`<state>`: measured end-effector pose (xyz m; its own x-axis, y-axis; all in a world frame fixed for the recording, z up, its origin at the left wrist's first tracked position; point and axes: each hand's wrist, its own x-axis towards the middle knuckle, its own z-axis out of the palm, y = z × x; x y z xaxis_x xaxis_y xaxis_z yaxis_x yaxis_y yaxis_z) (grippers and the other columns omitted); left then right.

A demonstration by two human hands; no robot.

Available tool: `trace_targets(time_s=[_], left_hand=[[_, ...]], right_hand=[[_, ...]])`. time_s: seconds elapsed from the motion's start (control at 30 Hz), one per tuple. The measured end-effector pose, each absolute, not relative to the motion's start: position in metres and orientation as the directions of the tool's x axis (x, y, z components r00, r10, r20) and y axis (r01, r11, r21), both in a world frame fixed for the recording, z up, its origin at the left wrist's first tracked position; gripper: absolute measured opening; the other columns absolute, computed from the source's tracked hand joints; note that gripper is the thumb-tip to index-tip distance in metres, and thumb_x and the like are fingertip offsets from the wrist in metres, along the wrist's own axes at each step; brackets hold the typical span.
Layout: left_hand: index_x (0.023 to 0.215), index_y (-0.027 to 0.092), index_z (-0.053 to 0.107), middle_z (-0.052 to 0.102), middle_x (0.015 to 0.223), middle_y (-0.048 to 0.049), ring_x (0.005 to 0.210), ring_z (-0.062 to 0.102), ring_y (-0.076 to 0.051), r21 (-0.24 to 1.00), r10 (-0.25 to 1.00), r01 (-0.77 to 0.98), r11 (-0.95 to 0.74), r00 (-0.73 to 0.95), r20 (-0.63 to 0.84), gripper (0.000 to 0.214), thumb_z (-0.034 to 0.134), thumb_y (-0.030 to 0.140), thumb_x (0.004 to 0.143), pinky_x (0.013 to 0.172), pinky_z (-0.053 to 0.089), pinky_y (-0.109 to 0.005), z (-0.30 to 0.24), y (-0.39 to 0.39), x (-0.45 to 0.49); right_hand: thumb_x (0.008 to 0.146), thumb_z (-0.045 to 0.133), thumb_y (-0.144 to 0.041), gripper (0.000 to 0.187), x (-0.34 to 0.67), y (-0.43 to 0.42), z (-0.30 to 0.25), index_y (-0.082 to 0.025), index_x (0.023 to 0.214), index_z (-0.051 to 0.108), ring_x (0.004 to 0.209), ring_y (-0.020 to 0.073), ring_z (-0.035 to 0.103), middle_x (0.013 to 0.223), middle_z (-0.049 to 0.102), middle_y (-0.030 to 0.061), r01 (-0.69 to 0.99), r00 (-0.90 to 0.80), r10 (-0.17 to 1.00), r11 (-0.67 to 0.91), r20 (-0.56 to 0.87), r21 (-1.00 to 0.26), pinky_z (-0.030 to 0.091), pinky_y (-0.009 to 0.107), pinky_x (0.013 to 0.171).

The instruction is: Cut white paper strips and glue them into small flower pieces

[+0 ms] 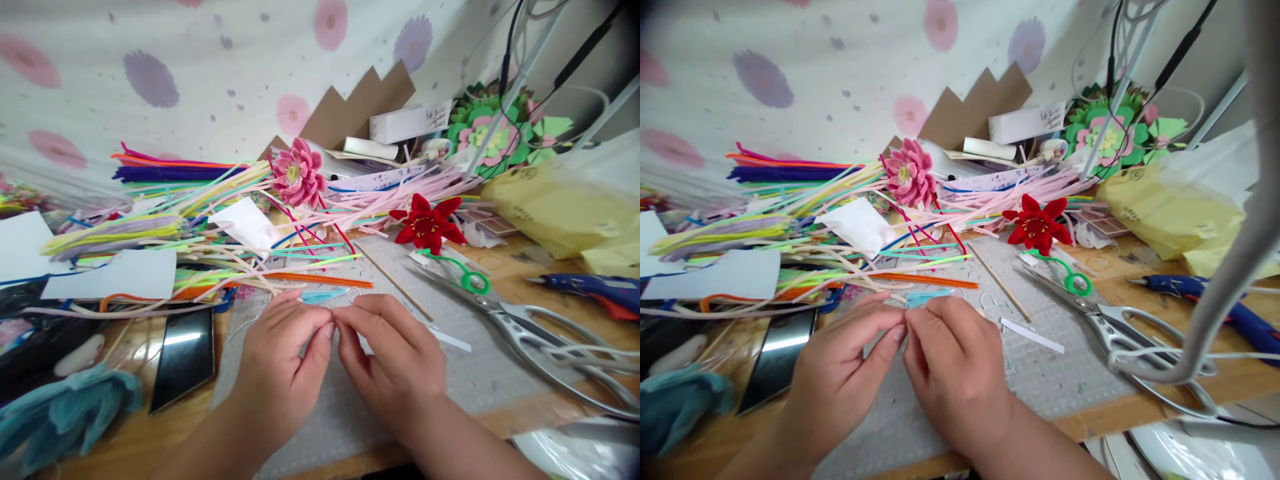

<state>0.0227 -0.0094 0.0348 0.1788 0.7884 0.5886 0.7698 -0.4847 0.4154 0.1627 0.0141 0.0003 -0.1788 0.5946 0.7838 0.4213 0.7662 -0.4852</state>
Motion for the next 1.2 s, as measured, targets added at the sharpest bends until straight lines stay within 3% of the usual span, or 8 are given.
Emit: trace_targets(time_s=[0.1, 0.2, 0.33, 0.5, 0.63, 0.87, 1.2], left_hand=[[0.076, 0.02, 0.064, 0.074, 0.071, 0.0004, 0.063, 0.067, -0.015, 0.456, 0.805, 0.77, -0.446, 0.121, 0.581, 0.016, 0.052, 0.012, 0.084, 0.087, 0.05, -0.037, 0.035, -0.01, 0.023], [0.075, 0.02, 0.066, 0.073, 0.067, 0.0015, 0.064, 0.068, -0.016, 0.518, 0.824, 0.744, -0.422, 0.076, 0.562, 0.017, 0.053, 0.016, 0.085, 0.087, 0.051, -0.038, 0.036, -0.01, 0.023], [0.076, 0.021, 0.068, 0.074, 0.069, 0.0016, 0.074, 0.07, -0.018, 0.584, 0.853, 0.702, -0.408, 0.064, 0.518, 0.016, 0.055, 0.017, 0.085, 0.076, 0.053, -0.033, 0.037, -0.009, 0.021], [0.073, 0.021, 0.066, 0.074, 0.067, 0.0025, 0.065, 0.068, -0.016, 0.573, 0.841, 0.69, -0.443, 0.097, 0.533, 0.018, 0.054, 0.015, 0.085, 0.078, 0.053, -0.034, 0.039, -0.009, 0.021], [0.074, 0.021, 0.065, 0.071, 0.066, 0.0028, 0.063, 0.067, -0.016, 0.546, 0.836, 0.707, -0.449, 0.117, 0.536, 0.017, 0.053, 0.015, 0.085, 0.086, 0.051, -0.039, 0.039, -0.009, 0.021], [0.08, 0.02, 0.064, 0.069, 0.069, 0.0028, 0.065, 0.063, -0.014, 0.481, 0.819, 0.725, -0.493, 0.198, 0.539, 0.014, 0.054, 0.011, 0.084, 0.095, 0.045, -0.042, 0.034, -0.01, 0.019], [0.074, 0.019, 0.061, 0.066, 0.068, 0.002, 0.066, 0.061, -0.014, 0.388, 0.801, 0.767, -0.511, 0.26, 0.54, 0.017, 0.051, 0.009, 0.084, 0.096, 0.041, -0.044, 0.036, -0.012, 0.02]], right_hand=[[0.08, 0.059, -0.006, 0.02, 0.162, 0.011, -0.001, -0.014, 0.096, 0.068, 0.078, 0.0185, 0.063, 0.086, 0.066, 0.0099, 0.4, -0.162, 0.594, 0.77, 0.788, -0.497, 0.053, 0.031, 0.068], [0.082, 0.056, -0.005, 0.022, 0.164, 0.013, 0.005, -0.015, 0.097, 0.069, 0.079, 0.0175, 0.063, 0.086, 0.066, 0.0089, 0.224, -0.158, 0.679, 0.732, 0.717, -0.643, 0.053, 0.03, 0.069], [0.085, 0.056, -0.011, 0.018, 0.167, 0.02, 0.012, -0.021, 0.087, 0.072, 0.074, 0.0154, 0.064, 0.08, 0.067, 0.0041, -0.048, -0.187, 0.826, 0.534, 0.532, -0.844, 0.053, 0.029, 0.065], [0.08, 0.064, -0.016, 0.009, 0.169, 0.027, 0.01, -0.021, 0.079, 0.071, 0.068, 0.0144, 0.063, 0.074, 0.067, 0.0015, -0.154, -0.228, 0.897, 0.352, 0.38, -0.923, 0.052, 0.028, 0.061], [0.076, 0.067, -0.016, 0.006, 0.167, 0.027, 0.009, -0.02, 0.075, 0.07, 0.067, 0.0138, 0.061, 0.071, 0.066, 0.0009, -0.15, -0.231, 0.898, 0.348, 0.375, -0.925, 0.05, 0.026, 0.059], [0.076, 0.064, -0.008, 0.012, 0.166, 0.025, 0.014, -0.019, 0.077, 0.07, 0.065, 0.0121, 0.061, 0.071, 0.066, 0.0009, 0.005, -0.183, 0.85, 0.504, 0.494, -0.864, 0.05, 0.023, 0.057], [0.076, 0.058, -0.007, 0.015, 0.168, 0.025, 0.013, -0.019, 0.075, 0.067, 0.063, 0.0125, 0.06, 0.069, 0.065, 0.0008, 0.124, -0.219, 0.792, 0.602, 0.57, -0.789, 0.049, 0.024, 0.057]])
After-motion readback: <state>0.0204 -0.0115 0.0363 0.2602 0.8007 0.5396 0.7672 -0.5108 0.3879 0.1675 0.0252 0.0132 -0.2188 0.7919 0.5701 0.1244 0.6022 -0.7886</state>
